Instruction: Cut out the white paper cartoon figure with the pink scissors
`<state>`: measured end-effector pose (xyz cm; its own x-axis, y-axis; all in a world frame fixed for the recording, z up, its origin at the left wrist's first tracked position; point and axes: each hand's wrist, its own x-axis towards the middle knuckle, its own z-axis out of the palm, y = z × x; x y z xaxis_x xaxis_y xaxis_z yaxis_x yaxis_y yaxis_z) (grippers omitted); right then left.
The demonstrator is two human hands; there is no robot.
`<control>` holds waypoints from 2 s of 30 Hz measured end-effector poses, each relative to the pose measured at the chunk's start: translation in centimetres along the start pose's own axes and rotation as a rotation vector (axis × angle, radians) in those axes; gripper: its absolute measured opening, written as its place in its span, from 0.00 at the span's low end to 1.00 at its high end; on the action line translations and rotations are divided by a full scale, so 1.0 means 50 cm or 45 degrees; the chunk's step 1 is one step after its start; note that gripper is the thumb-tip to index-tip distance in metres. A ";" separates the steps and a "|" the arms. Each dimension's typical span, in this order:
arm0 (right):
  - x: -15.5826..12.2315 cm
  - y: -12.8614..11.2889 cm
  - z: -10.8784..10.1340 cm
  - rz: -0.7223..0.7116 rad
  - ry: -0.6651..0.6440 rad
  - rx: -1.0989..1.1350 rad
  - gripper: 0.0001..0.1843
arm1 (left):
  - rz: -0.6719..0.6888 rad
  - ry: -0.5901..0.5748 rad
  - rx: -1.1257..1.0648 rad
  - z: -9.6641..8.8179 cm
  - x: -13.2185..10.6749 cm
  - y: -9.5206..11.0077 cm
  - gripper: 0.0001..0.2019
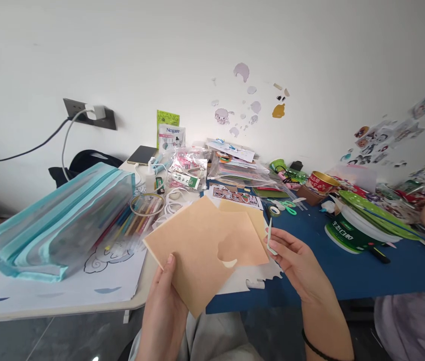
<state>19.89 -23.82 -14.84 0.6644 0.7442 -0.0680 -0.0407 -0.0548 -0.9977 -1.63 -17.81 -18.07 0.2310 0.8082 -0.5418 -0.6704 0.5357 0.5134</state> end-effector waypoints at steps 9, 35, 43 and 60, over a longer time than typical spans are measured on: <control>-0.050 -0.001 0.034 -0.588 -0.065 -0.105 0.06 | -0.010 -0.035 -0.003 -0.003 -0.008 -0.001 0.19; -0.122 -0.038 0.080 -0.294 -0.575 -0.535 0.05 | -0.231 -0.336 0.125 -0.023 -0.021 -0.039 0.23; -0.106 -0.050 0.089 -0.513 -0.345 -0.752 0.07 | -0.075 -0.571 0.495 -0.028 -0.030 -0.038 0.27; -0.078 -0.053 0.010 -0.487 -0.123 -0.720 0.11 | -0.125 -0.790 0.415 -0.036 -0.029 -0.049 0.30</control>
<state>17.05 -26.23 -11.94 0.4843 0.8348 0.2619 0.5963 -0.0959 -0.7970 -1.60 -20.72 -19.73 0.7039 0.6907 -0.1658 -0.4029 0.5805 0.7076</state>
